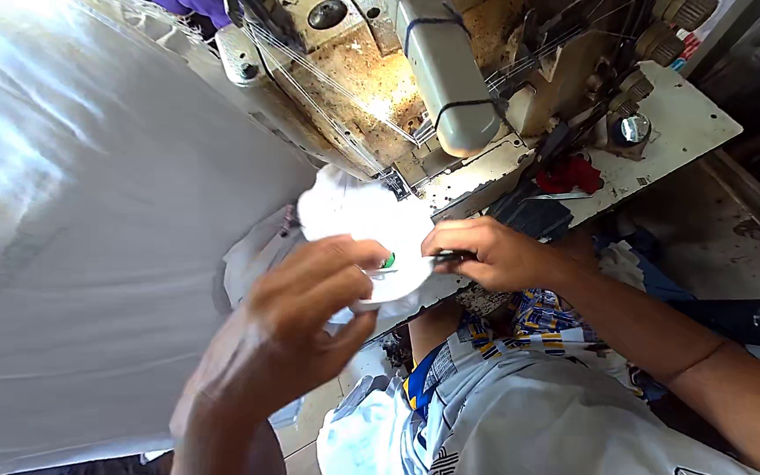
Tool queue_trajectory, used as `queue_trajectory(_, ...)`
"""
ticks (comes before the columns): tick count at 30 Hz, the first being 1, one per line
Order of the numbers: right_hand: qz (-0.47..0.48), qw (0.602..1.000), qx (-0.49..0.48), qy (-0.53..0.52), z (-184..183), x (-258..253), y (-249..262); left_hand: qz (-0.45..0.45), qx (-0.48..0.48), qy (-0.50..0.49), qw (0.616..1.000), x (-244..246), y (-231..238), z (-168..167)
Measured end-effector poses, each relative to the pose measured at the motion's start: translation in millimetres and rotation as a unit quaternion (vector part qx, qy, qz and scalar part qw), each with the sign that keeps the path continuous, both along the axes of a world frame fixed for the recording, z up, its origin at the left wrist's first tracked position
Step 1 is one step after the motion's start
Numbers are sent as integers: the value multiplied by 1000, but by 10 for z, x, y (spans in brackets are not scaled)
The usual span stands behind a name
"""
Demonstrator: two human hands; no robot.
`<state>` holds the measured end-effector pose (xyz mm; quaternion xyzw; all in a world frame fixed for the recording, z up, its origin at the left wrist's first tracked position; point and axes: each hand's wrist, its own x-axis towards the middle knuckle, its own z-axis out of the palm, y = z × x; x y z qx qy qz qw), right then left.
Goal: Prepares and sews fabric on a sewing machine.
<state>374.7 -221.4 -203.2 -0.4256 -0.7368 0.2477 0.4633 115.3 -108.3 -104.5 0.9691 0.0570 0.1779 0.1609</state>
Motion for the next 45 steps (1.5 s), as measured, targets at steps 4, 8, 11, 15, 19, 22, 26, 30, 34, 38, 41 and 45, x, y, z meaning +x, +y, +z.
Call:
queue_trajectory(4, -16, 1000, 17, 17, -80, -60, -227, -39, -69, -20, 997, 137, -194, -296)
queue_trajectory(8, -65, 997, 13, 45, -229, -85, -361, 87, 126, -72, 986, 341, -290, -717)
queue_trajectory(11, -87, 993, 3, 80, -271, -88, -424, 137, 210, -57, 966, 398, -150, -1032)
queue_trajectory(15, -87, 989, -26, 113, -322, -73, -463, 131, 213, -57, 967, 365, -66, -999)
queue_trajectory(19, -81, 984, -41, 153, -353, -73, -485, 129, 205, -14, 970, 351, -127, -832)
queue_trajectory(22, -87, 981, -44, 169, -362, -86, -487, 123, 204, -7, 971, 363, -99, -792)
queue_trajectory(26, -96, 977, -40, 184, -351, -80, -391, 121, 205, -7, 971, 398, 2, -774)
queue_trajectory(30, -110, 976, -31, 183, -342, -71, -206, 108, 212, -13, 971, 443, 184, -716)
queue_trajectory(34, -118, 973, -31, 198, -316, -82, -5, 100, 216, -11, 971, 468, 414, -676)
queue_trajectory(38, -118, 969, -21, 216, -254, -123, 140, 110, 215, -24, 970, 435, 579, -677)
queue_trajectory(41, -117, 968, -15, 222, -228, -134, 200, 94, 183, -10, 979, 380, 540, -541)
queue_trajectory(45, -104, 970, -16, 218, -249, -108, 230, 117, 143, 120, 975, 161, 537, -250)
